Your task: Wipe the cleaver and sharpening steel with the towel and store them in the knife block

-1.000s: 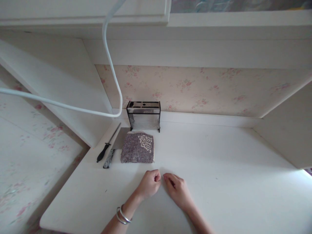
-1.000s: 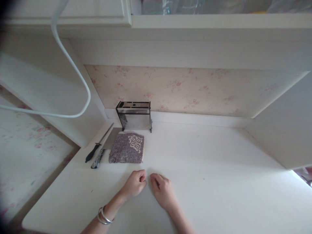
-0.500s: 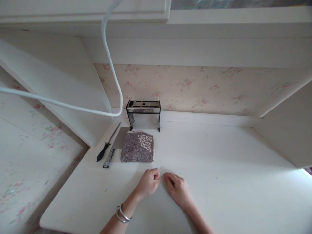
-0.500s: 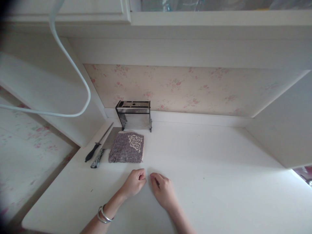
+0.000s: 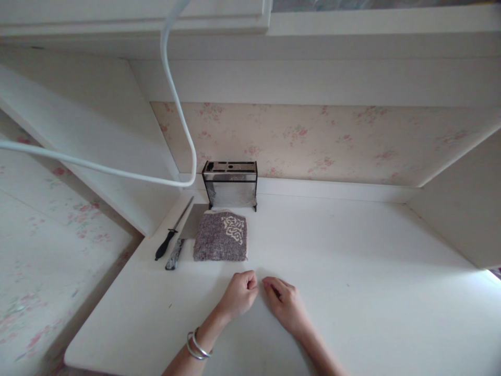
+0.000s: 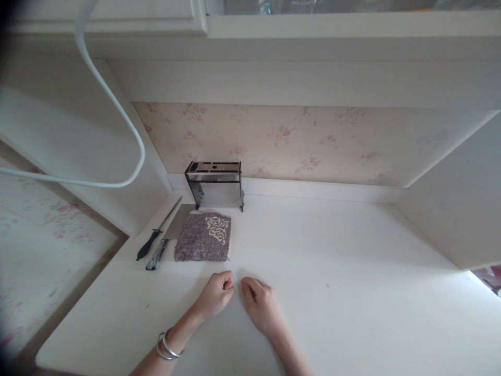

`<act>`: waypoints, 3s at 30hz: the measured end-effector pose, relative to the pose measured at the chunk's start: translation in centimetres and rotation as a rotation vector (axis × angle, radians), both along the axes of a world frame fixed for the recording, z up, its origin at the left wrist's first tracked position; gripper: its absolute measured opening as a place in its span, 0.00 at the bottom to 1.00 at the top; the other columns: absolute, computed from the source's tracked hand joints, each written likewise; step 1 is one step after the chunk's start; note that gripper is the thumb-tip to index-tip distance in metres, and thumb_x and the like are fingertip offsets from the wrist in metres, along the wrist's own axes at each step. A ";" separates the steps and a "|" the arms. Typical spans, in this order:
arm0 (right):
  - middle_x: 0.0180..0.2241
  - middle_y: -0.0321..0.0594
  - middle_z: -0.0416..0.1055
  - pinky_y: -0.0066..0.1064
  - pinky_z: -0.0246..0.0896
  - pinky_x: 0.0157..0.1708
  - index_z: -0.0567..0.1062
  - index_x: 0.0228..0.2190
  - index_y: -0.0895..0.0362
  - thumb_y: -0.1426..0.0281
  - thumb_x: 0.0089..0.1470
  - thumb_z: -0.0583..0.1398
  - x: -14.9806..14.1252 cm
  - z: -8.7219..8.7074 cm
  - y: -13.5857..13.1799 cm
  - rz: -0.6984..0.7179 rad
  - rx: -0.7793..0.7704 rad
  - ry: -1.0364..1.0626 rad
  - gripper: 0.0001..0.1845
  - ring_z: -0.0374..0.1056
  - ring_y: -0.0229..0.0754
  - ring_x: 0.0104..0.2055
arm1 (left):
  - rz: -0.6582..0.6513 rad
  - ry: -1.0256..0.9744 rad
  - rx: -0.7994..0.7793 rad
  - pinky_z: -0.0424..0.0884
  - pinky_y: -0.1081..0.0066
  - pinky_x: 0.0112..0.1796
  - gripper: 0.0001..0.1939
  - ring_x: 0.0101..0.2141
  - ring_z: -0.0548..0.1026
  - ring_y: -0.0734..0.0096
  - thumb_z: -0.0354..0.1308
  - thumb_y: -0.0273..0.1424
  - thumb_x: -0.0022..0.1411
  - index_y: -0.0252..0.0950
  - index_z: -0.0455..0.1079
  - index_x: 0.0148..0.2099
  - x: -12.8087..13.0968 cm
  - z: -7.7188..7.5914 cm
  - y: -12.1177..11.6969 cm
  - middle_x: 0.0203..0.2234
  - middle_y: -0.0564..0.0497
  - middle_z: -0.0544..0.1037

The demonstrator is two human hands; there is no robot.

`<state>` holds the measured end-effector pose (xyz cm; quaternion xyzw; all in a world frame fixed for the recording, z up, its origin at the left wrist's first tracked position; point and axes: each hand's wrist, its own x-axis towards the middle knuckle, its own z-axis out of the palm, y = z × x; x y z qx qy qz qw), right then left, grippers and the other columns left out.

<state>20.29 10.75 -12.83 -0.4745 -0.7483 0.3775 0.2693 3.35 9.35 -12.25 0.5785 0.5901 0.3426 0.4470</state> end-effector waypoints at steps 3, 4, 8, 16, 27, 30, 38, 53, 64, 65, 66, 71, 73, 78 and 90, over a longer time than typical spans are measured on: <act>0.36 0.40 0.76 0.25 0.63 0.38 0.77 0.37 0.54 0.63 0.62 0.49 0.0 -0.1 0.0 0.001 -0.003 -0.005 0.18 0.71 0.37 0.36 | 0.010 -0.028 0.002 0.48 0.73 0.24 0.10 0.22 0.54 0.77 0.48 0.22 0.48 0.38 0.49 0.22 0.0 -0.1 0.0 0.17 0.60 0.53; 0.36 0.39 0.76 0.25 0.63 0.38 0.76 0.38 0.54 0.63 0.62 0.49 0.0 -0.1 0.0 0.003 -0.005 -0.010 0.17 0.71 0.37 0.36 | 0.011 -0.038 0.002 0.48 0.73 0.24 0.10 0.22 0.54 0.77 0.48 0.22 0.48 0.38 0.49 0.22 0.0 -0.2 0.0 0.17 0.60 0.53; 0.36 0.39 0.76 0.25 0.62 0.37 0.76 0.38 0.54 0.63 0.62 0.49 0.0 0.1 -0.1 -0.001 -0.018 -0.022 0.17 0.71 0.37 0.36 | 0.006 -0.092 -0.014 0.49 0.73 0.25 0.10 0.23 0.54 0.77 0.50 0.22 0.48 0.37 0.51 0.23 -0.1 0.0 0.2 0.18 0.59 0.54; 0.35 0.39 0.76 0.26 0.62 0.35 0.76 0.37 0.55 0.61 0.61 0.50 -0.1 0.0 0.2 -0.054 -0.066 0.003 0.17 0.71 0.37 0.34 | -0.022 -0.218 -0.098 0.56 0.76 0.26 0.11 0.25 0.59 0.77 0.55 0.39 0.61 0.36 0.60 0.36 -3.4 3.4 -2.2 0.24 0.58 0.60; 0.41 0.41 0.73 0.31 0.61 0.44 0.73 0.44 0.54 0.69 0.63 0.48 -7.6 4.4 2.1 0.225 0.393 -0.148 0.15 0.67 0.40 0.43 | 0.603 0.652 0.087 0.71 0.70 0.34 0.19 0.32 0.75 0.66 0.46 0.46 0.64 0.36 0.66 0.44 -19.0 3.5 -3.8 0.35 0.47 0.76; 0.54 0.41 0.66 0.37 0.59 0.51 0.68 0.51 0.52 0.70 0.61 0.50 -11.3 6.1 2.9 0.320 0.515 -0.226 0.18 0.61 0.44 0.52 | 0.595 0.819 0.101 0.70 0.65 0.40 0.19 0.39 0.75 0.59 0.47 0.41 0.64 0.33 0.68 0.47 -18.8 3.3 -3.0 0.41 0.41 0.75; 0.64 0.40 0.49 0.49 0.44 0.62 0.55 0.61 0.47 0.69 0.56 0.53 -15.9 4.9 5.1 0.458 0.534 -0.432 0.32 0.44 0.49 0.65 | 0.553 1.220 0.131 0.68 0.61 0.38 0.19 0.42 0.72 0.51 0.43 0.36 0.67 0.29 0.67 0.50 -16.1 2.8 -1.2 0.39 0.38 0.74; 0.45 0.44 0.66 0.42 0.55 0.50 0.67 0.53 0.45 0.73 0.60 0.49 -8.5 5.0 3.4 0.338 0.479 -0.632 0.23 0.61 0.47 0.46 | 0.540 1.297 -0.006 0.69 0.65 0.33 0.17 0.38 0.75 0.53 0.44 0.34 0.67 0.26 0.69 0.43 -16.8 0.6 0.8 0.37 0.37 0.73; 0.46 0.41 0.67 0.33 0.53 0.48 0.71 0.46 0.52 0.79 0.48 0.54 -3.7 5.4 2.7 0.066 0.320 -0.324 0.23 0.61 0.43 0.48 | 0.664 1.077 -0.081 0.70 0.63 0.34 0.20 0.37 0.76 0.52 0.44 0.35 0.67 0.22 0.65 0.49 -15.7 0.7 -1.5 0.40 0.33 0.72; 0.42 0.40 0.68 0.32 0.54 0.45 0.72 0.42 0.54 0.77 0.47 0.56 -3.3 5.0 2.5 -0.030 0.228 -0.262 0.18 0.62 0.42 0.44 | 0.682 1.050 -0.089 0.70 0.63 0.34 0.20 0.38 0.76 0.51 0.44 0.35 0.67 0.22 0.64 0.50 -15.5 0.7 -1.8 0.42 0.32 0.71; 0.36 0.40 0.69 0.31 0.53 0.41 0.72 0.37 0.55 0.74 0.47 0.57 -3.0 4.6 2.3 -0.130 0.098 -0.192 0.12 0.62 0.41 0.40 | 0.697 1.023 -0.095 0.71 0.63 0.34 0.20 0.39 0.76 0.51 0.44 0.35 0.67 0.23 0.64 0.51 -15.3 0.7 -2.1 0.43 0.32 0.71; 0.16 0.35 0.61 0.28 0.47 0.25 0.67 0.16 0.58 0.60 0.50 0.57 -2.0 2.7 2.2 -0.263 -0.477 0.070 0.18 0.56 0.34 0.21 | 0.731 0.877 -0.115 0.71 0.62 0.34 0.19 0.37 0.77 0.52 0.46 0.36 0.66 0.25 0.65 0.50 -14.5 1.1 -4.2 0.44 0.32 0.71; 0.18 0.36 0.65 0.27 0.47 0.21 0.70 0.20 0.59 0.59 0.52 0.54 -1.9 2.4 2.4 -0.246 -0.591 0.165 0.18 0.56 0.32 0.18 | 0.730 0.819 -0.099 0.71 0.63 0.35 0.18 0.38 0.77 0.53 0.46 0.36 0.66 0.27 0.65 0.49 -14.2 1.4 -5.4 0.44 0.32 0.72; 0.26 0.37 0.69 0.24 0.47 0.14 0.68 0.30 0.58 0.46 0.53 0.51 -2.5 2.3 3.2 -0.339 -0.825 0.452 0.27 0.58 0.30 0.16 | 0.724 0.504 -0.032 0.70 0.66 0.29 0.22 0.29 0.77 0.58 0.49 0.45 0.63 0.31 0.67 0.46 -12.6 2.1 -9.0 0.31 0.42 0.77; 0.40 0.40 0.75 0.28 0.67 0.37 0.72 0.43 0.59 0.67 0.44 0.64 -4.6 3.7 3.7 -0.316 -0.834 0.980 0.22 0.71 0.40 0.40 | 0.798 -0.383 -0.079 0.61 0.78 0.22 0.31 0.20 0.64 0.78 0.66 0.46 0.50 0.36 0.63 0.51 -6.9 4.4 -12.4 0.23 0.57 0.70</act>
